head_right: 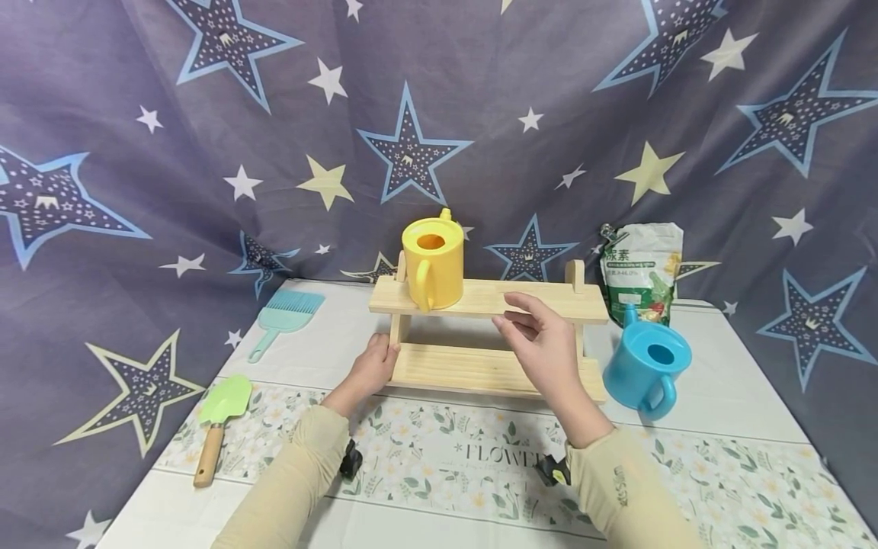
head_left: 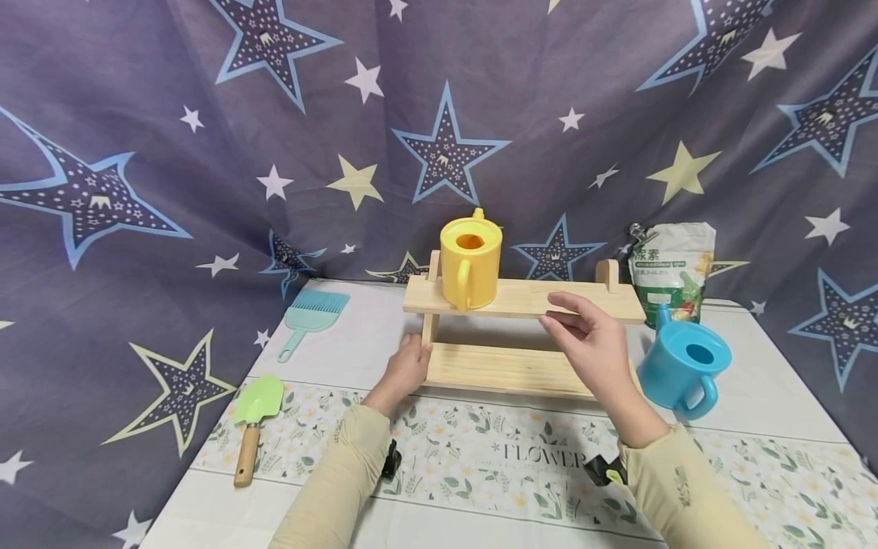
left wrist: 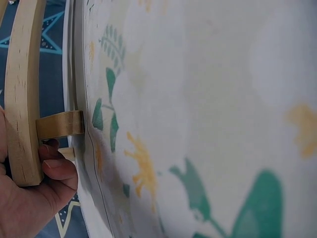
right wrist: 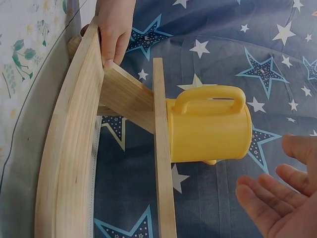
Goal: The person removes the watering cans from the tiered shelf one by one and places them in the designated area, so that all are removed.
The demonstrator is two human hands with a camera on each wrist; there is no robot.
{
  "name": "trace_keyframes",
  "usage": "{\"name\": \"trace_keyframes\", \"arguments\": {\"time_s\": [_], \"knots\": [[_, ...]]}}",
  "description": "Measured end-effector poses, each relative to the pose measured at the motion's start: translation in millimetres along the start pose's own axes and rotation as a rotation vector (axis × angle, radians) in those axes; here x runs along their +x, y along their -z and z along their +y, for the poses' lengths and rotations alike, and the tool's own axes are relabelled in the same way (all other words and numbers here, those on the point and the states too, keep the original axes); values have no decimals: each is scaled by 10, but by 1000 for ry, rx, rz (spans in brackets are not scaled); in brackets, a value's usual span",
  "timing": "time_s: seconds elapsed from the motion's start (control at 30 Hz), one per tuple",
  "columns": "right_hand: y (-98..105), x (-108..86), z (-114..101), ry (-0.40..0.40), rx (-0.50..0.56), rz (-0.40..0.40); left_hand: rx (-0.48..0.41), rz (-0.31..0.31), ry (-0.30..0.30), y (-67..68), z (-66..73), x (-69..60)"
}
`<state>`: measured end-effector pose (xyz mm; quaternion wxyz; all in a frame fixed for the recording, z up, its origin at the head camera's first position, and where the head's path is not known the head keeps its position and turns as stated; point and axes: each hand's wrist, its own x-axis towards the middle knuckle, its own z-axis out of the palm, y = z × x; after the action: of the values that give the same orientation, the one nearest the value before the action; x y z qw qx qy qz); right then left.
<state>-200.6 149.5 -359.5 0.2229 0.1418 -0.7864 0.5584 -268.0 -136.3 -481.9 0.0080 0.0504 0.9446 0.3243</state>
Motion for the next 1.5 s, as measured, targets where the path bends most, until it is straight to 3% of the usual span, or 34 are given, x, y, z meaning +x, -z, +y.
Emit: {"name": "trace_keyframes", "arguments": {"time_s": [0.2, 0.6, 1.5], "knots": [[-73, 28, -17, 19, 22, -21, 11, -5, 0, -16, -8, 11], [-230, 55, -52, -17, 64, -60, 4, -3, 5, -6, 2, -1], [-724, 187, -14, -4, 4, -145, 19, 14, 3, 1, 24, -10]]}}
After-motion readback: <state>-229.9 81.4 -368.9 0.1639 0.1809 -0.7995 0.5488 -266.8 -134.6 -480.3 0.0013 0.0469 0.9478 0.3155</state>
